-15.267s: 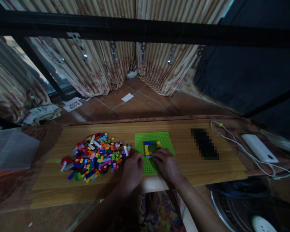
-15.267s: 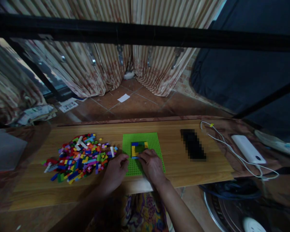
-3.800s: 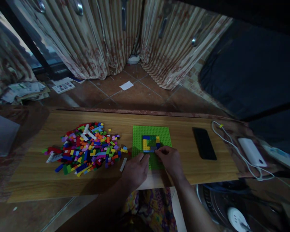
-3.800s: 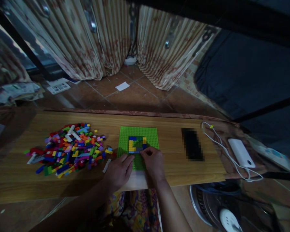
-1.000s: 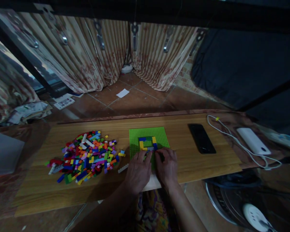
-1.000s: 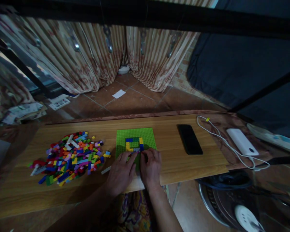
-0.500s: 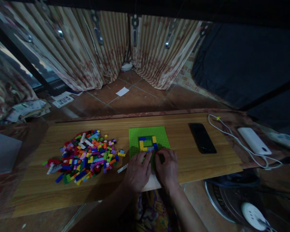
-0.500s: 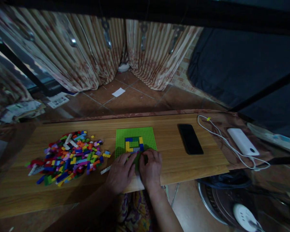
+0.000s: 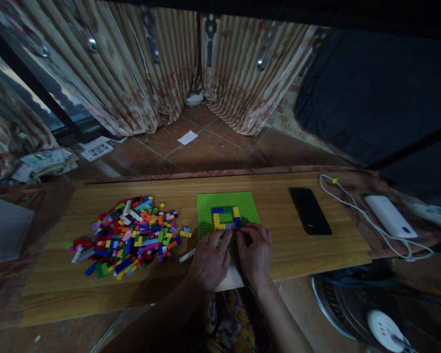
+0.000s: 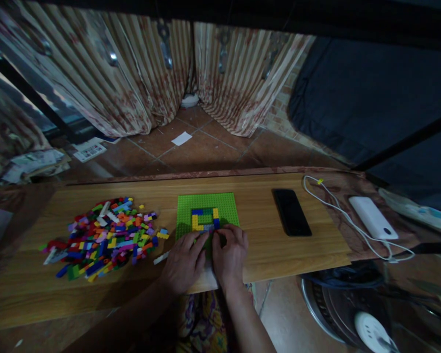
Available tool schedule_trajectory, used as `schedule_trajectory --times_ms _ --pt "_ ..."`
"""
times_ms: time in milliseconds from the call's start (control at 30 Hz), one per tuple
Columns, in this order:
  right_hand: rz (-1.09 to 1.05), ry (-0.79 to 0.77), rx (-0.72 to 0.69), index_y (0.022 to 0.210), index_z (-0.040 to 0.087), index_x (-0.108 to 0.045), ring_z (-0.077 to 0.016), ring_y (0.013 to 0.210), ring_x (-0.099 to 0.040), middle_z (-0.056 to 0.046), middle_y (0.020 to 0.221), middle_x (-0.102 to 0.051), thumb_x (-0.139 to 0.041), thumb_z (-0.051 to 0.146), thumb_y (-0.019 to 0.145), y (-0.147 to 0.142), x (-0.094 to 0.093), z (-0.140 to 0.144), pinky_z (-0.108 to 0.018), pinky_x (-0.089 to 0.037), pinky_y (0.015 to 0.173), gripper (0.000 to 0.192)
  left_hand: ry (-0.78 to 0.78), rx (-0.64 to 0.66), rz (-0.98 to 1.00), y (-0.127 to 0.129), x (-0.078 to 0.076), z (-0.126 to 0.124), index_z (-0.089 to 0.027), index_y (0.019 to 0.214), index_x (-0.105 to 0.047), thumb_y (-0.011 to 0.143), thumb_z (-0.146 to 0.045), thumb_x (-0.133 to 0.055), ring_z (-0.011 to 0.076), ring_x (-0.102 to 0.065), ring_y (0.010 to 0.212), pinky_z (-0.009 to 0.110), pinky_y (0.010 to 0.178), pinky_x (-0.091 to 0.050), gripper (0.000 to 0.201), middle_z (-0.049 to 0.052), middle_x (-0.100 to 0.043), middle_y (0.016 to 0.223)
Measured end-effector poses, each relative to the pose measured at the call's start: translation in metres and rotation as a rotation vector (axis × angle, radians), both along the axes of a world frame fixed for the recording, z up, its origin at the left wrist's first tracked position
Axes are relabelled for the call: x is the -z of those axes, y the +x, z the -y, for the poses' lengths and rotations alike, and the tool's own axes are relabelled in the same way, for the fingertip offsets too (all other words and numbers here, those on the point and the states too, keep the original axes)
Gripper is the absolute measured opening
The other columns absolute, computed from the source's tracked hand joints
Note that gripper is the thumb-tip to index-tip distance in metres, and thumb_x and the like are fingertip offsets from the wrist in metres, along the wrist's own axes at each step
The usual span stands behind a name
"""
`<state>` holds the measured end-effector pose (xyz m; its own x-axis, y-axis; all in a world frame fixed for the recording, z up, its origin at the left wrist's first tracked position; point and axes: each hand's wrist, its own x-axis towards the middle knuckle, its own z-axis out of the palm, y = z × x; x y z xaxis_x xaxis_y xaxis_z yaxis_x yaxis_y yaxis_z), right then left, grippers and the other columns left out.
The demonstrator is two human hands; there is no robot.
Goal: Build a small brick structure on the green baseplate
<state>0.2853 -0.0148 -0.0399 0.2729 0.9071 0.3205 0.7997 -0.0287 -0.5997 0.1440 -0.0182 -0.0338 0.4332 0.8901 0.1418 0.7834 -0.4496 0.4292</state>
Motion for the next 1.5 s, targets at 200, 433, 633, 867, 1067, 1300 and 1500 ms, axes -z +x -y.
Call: schedule_trajectory --times_ms 200,433,633,867,1067,1300,1500 --pt "-0.016 -0.020 0.048 0.081 0.018 -0.072 -0.0251 0.095 -0.053 -0.010 0.098 -0.065 -0.059 0.028 0.084 -0.009 0.001 -0.002 -0.040 -0.041 0.086 0.016 0.004 0.013 -0.007 0.000 0.001 0.000 -0.016 0.131 -0.047 0.085 -0.017 -0.048 0.0262 -0.052 0.106 0.043 0.094 -0.048 0.046 0.012 -0.055 0.118" --pt "-0.020 -0.006 -0.029 0.084 0.019 -0.073 -0.0233 0.094 -0.054 -0.008 0.098 -0.067 -0.057 0.028 0.087 -0.001 0.003 0.000 -0.038 -0.041 0.085 0.019 -0.008 0.010 0.006 0.000 0.001 0.000 -0.017 0.131 -0.048 0.089 -0.019 -0.045 0.0252 -0.053 0.104 0.042 0.093 -0.048 0.042 0.011 -0.055 0.115" --pt "-0.009 -0.015 -0.040 0.083 0.018 -0.072 -0.0233 0.095 -0.055 -0.010 0.099 -0.067 -0.053 0.025 0.088 0.000 0.001 -0.001 -0.038 -0.041 0.086 0.021 -0.009 0.011 -0.035 0.001 0.000 0.000 -0.019 0.135 -0.045 0.087 -0.019 -0.047 0.0251 -0.053 0.104 0.041 0.092 -0.047 0.048 0.010 -0.054 0.117" --pt "-0.039 -0.035 -0.018 0.081 0.018 -0.072 -0.0233 0.094 -0.056 -0.010 0.098 -0.067 -0.054 0.026 0.087 0.000 0.002 -0.004 -0.038 -0.043 0.084 0.021 0.040 -0.011 -0.191 0.011 -0.002 0.002 -0.020 0.138 -0.042 0.083 -0.015 -0.051 0.0248 -0.054 0.094 0.040 0.080 -0.047 0.056 0.009 -0.055 0.115" --pt "-0.067 -0.044 -0.035 0.078 0.019 -0.071 -0.0233 0.092 -0.056 -0.009 0.094 -0.067 -0.055 0.026 0.085 0.003 0.001 -0.006 -0.037 -0.043 0.083 0.019 0.071 -0.028 -0.256 0.017 -0.005 0.002 -0.018 0.134 -0.046 0.085 -0.014 -0.051 0.0219 -0.056 0.088 0.036 0.074 -0.046 0.049 0.008 -0.058 0.107" --pt "-0.085 -0.039 -0.078 0.073 0.020 -0.070 -0.0219 0.086 -0.057 -0.008 0.090 -0.067 -0.054 0.028 0.085 0.005 -0.001 -0.009 -0.036 -0.044 0.081 0.022 0.113 0.066 -0.317 0.021 -0.004 -0.004 -0.010 0.131 -0.048 0.087 -0.010 -0.047 0.0206 -0.057 0.089 0.032 0.069 -0.048 0.044 0.009 -0.059 0.103" --pt "-0.119 -0.063 -0.091 0.072 0.019 -0.070 -0.0224 0.086 -0.058 -0.009 0.088 -0.066 -0.054 0.029 0.084 0.007 0.003 -0.011 -0.036 -0.045 0.082 0.021 0.126 0.100 -0.366 0.023 -0.001 -0.002 -0.006 0.131 -0.047 0.085 -0.009 -0.047 0.0224 -0.057 0.091 0.033 0.070 -0.050 0.045 0.012 -0.060 0.106"
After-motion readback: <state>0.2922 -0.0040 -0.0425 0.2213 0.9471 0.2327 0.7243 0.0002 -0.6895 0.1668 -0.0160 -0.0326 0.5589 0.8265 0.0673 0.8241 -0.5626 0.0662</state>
